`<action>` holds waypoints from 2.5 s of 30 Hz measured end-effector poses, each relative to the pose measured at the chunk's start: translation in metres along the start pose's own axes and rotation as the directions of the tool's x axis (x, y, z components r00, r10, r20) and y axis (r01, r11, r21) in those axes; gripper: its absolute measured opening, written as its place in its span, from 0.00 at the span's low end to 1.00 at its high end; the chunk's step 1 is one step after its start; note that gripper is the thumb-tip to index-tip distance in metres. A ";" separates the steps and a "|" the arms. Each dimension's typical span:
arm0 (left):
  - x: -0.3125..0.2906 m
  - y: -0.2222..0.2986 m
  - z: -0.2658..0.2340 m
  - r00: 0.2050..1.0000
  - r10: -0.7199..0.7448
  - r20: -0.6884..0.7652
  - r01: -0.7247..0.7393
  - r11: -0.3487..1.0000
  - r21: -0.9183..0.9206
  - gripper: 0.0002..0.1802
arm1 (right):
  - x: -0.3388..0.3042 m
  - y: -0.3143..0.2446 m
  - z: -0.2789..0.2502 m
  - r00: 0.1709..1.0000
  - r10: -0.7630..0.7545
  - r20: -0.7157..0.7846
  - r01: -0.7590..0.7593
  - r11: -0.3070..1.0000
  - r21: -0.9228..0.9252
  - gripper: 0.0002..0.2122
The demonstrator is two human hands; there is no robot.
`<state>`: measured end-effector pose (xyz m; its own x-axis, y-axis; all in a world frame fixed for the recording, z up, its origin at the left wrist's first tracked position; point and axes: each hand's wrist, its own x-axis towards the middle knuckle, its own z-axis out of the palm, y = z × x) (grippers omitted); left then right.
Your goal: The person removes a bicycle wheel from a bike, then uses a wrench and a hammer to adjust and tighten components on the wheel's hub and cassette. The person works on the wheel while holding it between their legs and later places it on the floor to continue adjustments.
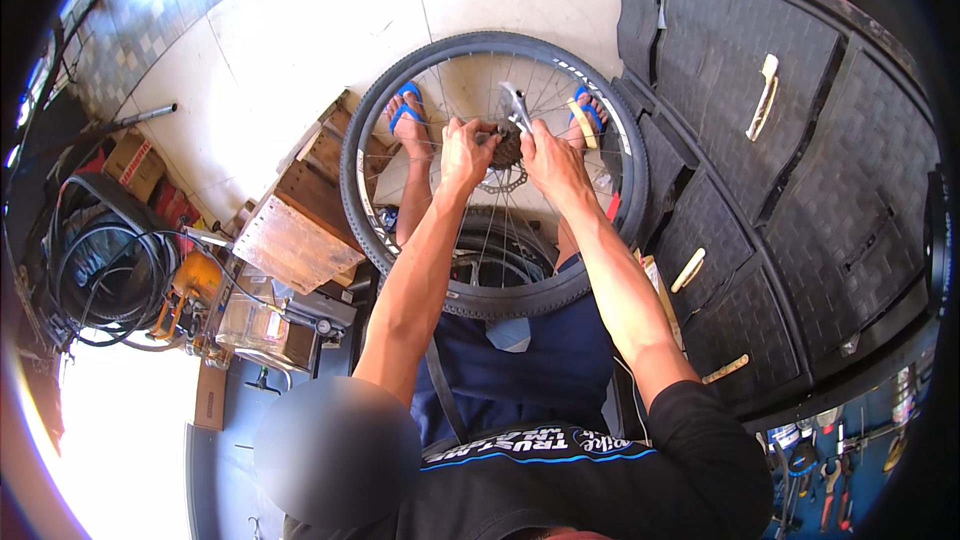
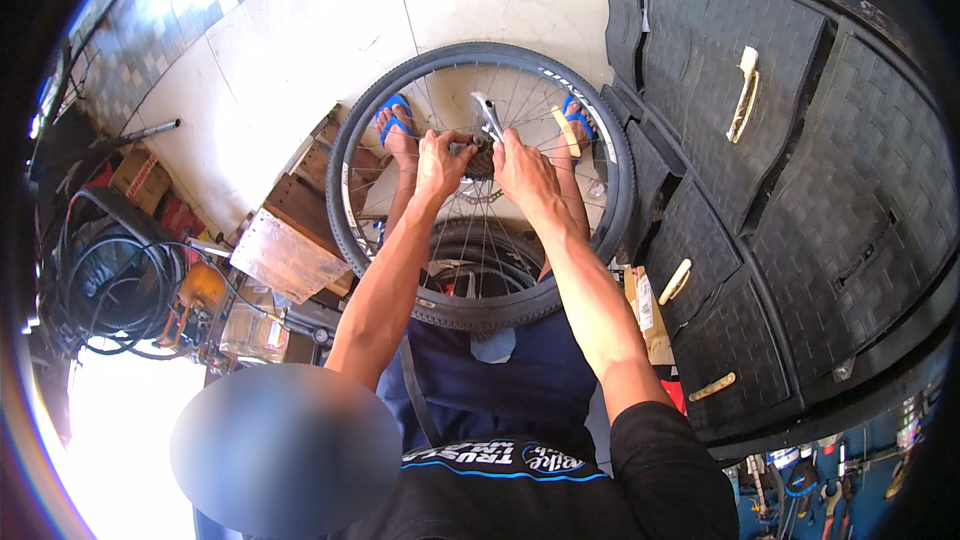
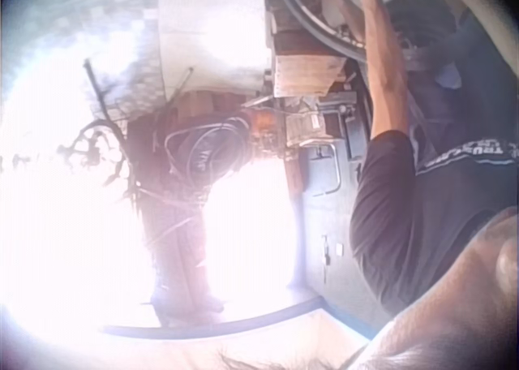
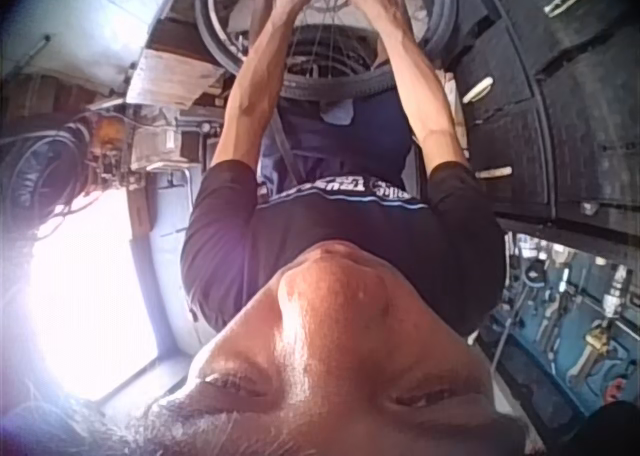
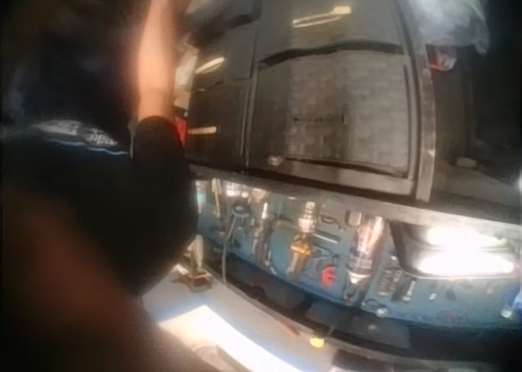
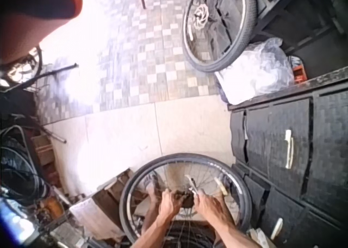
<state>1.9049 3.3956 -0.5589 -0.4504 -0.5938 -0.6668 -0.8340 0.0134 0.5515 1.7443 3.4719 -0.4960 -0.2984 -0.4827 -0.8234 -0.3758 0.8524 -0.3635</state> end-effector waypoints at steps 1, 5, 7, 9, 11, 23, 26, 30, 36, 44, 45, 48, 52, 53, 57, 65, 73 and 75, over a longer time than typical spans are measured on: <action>0.002 0.002 0.000 1.000 0.000 0.002 0.000 1.000 -0.006 0.15 | 0.000 0.003 0.002 1.000 0.006 0.010 -0.006 1.000 -0.011 0.13; 0.004 0.007 -0.002 0.999 -0.025 0.027 0.025 1.000 0.015 0.15 | 0.001 0.010 0.010 0.999 0.013 0.039 -0.011 0.999 -0.046 0.14; 0.002 0.007 -0.001 1.000 -0.006 0.011 0.006 1.000 0.014 0.15 | -0.001 0.008 0.007 0.999 -0.006 0.045 0.008 0.999 -0.048 0.14; 0.000 0.002 0.000 1.000 -0.002 0.002 0.002 1.000 0.022 0.15 | -0.003 0.002 0.004 0.999 0.024 0.034 -0.023 1.000 -0.011 0.14; 0.004 0.006 -0.002 1.000 0.003 0.007 -0.003 0.999 0.037 0.15 | -0.004 0.002 0.002 0.998 0.041 0.037 -0.041 0.999 0.000 0.14; 0.044 -0.023 -0.053 0.989 0.089 0.122 -0.062 0.976 -0.210 0.19 | -0.020 0.031 -0.026 0.970 0.062 -0.237 -0.032 0.991 0.132 0.16; 0.046 -0.008 -0.053 0.981 0.031 0.189 0.029 0.953 -0.302 0.16 | -0.029 0.041 -0.035 0.981 0.079 -0.178 -0.052 0.988 0.148 0.16; 0.046 0.016 -0.041 0.979 0.119 0.165 -0.077 0.967 -0.242 0.16 | -0.036 0.062 -0.034 0.980 0.116 -0.162 -0.092 0.985 0.145 0.16; 0.040 0.020 -0.022 0.980 0.069 0.189 -0.026 0.975 -0.219 0.15 | -0.042 0.067 -0.038 0.981 0.150 -0.120 -0.128 0.977 0.168 0.17; 0.028 0.028 -0.022 0.956 0.249 0.155 -0.248 0.968 -0.026 0.12 | -0.039 0.064 -0.039 0.984 0.135 -0.115 -0.111 0.975 0.194 0.17; 0.030 0.028 -0.022 0.944 0.284 0.168 -0.288 0.958 0.003 0.12 | -0.039 0.063 -0.039 0.984 0.135 -0.114 -0.112 0.975 0.191 0.17; 0.042 0.024 -0.027 0.909 0.318 0.270 -0.347 0.936 0.062 0.14 | -0.040 0.061 -0.040 0.984 0.114 -0.134 -0.089 0.980 0.181 0.17; 0.053 0.023 -0.028 0.856 0.373 0.358 -0.416 0.908 0.050 0.14 | -0.040 0.058 -0.042 0.985 0.130 -0.109 -0.107 0.975 0.195 0.17; 0.055 0.023 -0.029 0.840 0.397 0.371 -0.443 0.895 0.046 0.14 | -0.041 0.058 -0.042 0.985 0.132 -0.108 -0.110 0.975 0.193 0.17; 0.054 0.023 -0.028 0.851 0.405 0.335 -0.460 0.882 0.102 0.15 | -0.041 0.060 -0.041 0.985 0.143 -0.093 -0.123 0.973 0.193 0.17; 0.067 0.038 -0.033 0.840 0.214 0.498 -0.388 0.879 0.276 0.16 | -0.041 0.057 -0.041 0.986 0.124 -0.114 -0.102 0.977 0.186 0.17; 0.074 0.029 -0.032 0.776 0.296 0.556 -0.457 0.873 0.173 0.10 | -0.042 0.056 -0.042 0.988 0.128 -0.087 -0.110 0.976 0.185 0.17; 0.074 0.025 -0.033 0.755 0.363 0.547 -0.492 0.864 0.105 0.10 | -0.042 0.057 -0.040 0.988 0.117 -0.097 -0.098 0.977 0.188 0.18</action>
<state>1.8608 3.3259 -0.5780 -0.8170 -0.0034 -0.5767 -0.5326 0.3881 0.7522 1.7003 3.5333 -0.4646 -0.4241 -0.3964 -0.8142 -0.1734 0.9180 -0.3566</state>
